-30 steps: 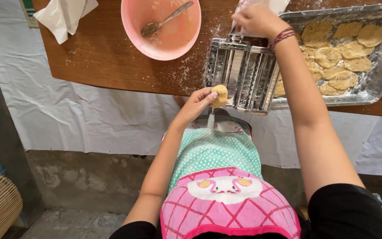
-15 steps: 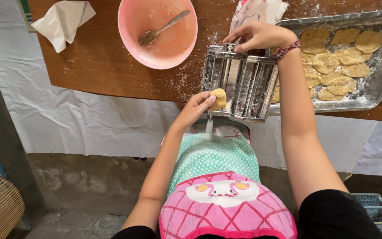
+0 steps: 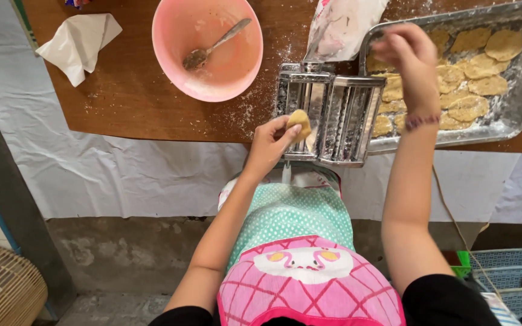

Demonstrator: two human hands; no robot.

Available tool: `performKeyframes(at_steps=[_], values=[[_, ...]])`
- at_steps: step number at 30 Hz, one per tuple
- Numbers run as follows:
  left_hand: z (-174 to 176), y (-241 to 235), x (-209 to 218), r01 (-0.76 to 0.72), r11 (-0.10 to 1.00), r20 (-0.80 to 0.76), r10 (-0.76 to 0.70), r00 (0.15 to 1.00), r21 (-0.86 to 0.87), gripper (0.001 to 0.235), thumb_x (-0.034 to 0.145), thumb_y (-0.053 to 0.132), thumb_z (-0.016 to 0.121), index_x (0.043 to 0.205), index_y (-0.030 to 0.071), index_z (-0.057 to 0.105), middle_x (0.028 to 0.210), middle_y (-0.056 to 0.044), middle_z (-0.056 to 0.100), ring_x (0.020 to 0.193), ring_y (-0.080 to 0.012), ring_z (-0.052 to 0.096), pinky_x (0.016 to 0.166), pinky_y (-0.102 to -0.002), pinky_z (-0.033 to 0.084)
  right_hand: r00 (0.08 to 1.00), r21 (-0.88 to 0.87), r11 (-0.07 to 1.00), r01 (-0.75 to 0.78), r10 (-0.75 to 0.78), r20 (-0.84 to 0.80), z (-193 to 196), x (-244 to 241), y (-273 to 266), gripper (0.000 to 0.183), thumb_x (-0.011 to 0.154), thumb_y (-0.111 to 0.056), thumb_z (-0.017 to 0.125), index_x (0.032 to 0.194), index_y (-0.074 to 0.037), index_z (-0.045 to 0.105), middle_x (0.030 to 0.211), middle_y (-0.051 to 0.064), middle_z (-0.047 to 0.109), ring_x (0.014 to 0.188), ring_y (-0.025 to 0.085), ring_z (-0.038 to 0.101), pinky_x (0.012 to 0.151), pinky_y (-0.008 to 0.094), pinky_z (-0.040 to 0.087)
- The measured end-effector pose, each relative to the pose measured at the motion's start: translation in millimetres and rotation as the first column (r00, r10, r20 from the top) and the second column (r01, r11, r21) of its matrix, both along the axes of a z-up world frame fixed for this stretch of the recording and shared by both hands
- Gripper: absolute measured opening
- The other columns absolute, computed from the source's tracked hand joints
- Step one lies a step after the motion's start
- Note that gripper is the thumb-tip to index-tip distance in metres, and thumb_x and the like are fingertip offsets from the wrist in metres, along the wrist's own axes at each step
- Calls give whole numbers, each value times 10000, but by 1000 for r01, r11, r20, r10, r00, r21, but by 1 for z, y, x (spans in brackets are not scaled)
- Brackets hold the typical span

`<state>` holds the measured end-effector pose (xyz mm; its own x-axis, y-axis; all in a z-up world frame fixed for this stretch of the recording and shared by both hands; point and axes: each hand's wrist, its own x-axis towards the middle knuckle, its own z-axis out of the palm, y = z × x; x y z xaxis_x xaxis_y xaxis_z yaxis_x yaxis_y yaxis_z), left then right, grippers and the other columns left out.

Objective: Rolling out dough pieces using a manual pasta machine and arranging them on a tray

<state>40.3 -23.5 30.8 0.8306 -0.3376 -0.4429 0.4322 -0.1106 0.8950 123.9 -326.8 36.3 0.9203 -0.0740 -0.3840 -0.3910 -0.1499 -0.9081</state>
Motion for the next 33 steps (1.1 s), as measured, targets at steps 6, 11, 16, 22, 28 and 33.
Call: performKeyframes(at_steps=[6, 11, 16, 22, 28, 33], values=[[-5, -20, -2, -291, 956, -43, 289, 956, -46, 93, 1001, 156, 635, 1048, 100, 692, 822, 13, 643, 702, -65, 518, 597, -194, 411, 914, 392, 846, 361, -405, 30, 5, -145, -9, 287, 1183, -204, 447, 926, -180, 573, 789, -48, 594, 729, 62, 607, 710, 173, 536], [-49, -30, -16, -421, 886, -145, 399, 906, -195, 203, 1045, 164, 614, 1191, 25, 630, 934, -84, 703, 840, -130, 710, 789, -271, 594, 937, 432, 832, 347, -288, -197, -95, -290, 4, 433, 1092, -409, 449, 867, -69, 594, 544, 183, 591, 400, 187, 625, 376, 229, 490], [-75, -30, -27, -480, 836, -78, 477, 875, -268, 212, 1045, 140, 635, 1197, 3, 582, 984, -111, 677, 952, -149, 667, 886, -295, 573, 913, 331, 918, 216, -70, -402, -155, -331, 115, 428, 1081, -186, 467, 1333, 129, 611, 1376, 337, 584, 1260, 278, 550, 1122, 414, 453], [-73, -30, -35, -450, 851, 15, 472, 882, -271, 180, 1004, 154, 689, 1143, 69, 613, 1007, -89, 686, 1003, -160, 644, 930, -343, 556, 848, -111, 993, -48, -19, -530, -162, -298, 231, 878, 970, -524, 653, 1526, 83, 346, 1529, 350, 415, 1420, 460, 417, 1193, 525, 348], [-46, -12, -39, -446, 888, 129, 458, 880, -111, 209, 947, 220, 764, 1095, 88, 697, 952, -71, 708, 937, -152, 648, 850, -336, 574, 842, 190, 954, 234, -101, -530, -273, -304, 310, 176, 909, -187, 699, 975, -27, 668, 685, 155, 718, 551, 259, 739, 480, 382, 628], [-78, 5, -20, -422, 898, 69, 432, 899, -123, 231, 914, 206, 802, 1087, 71, 728, 905, -82, 699, 835, -146, 654, 756, -292, 635, 877, 348, 927, 141, 46, -478, -178, -309, 335, 244, 905, -154, 726, 1073, -59, 577, 735, 96, 683, 594, 208, 710, 558, 341, 613]])
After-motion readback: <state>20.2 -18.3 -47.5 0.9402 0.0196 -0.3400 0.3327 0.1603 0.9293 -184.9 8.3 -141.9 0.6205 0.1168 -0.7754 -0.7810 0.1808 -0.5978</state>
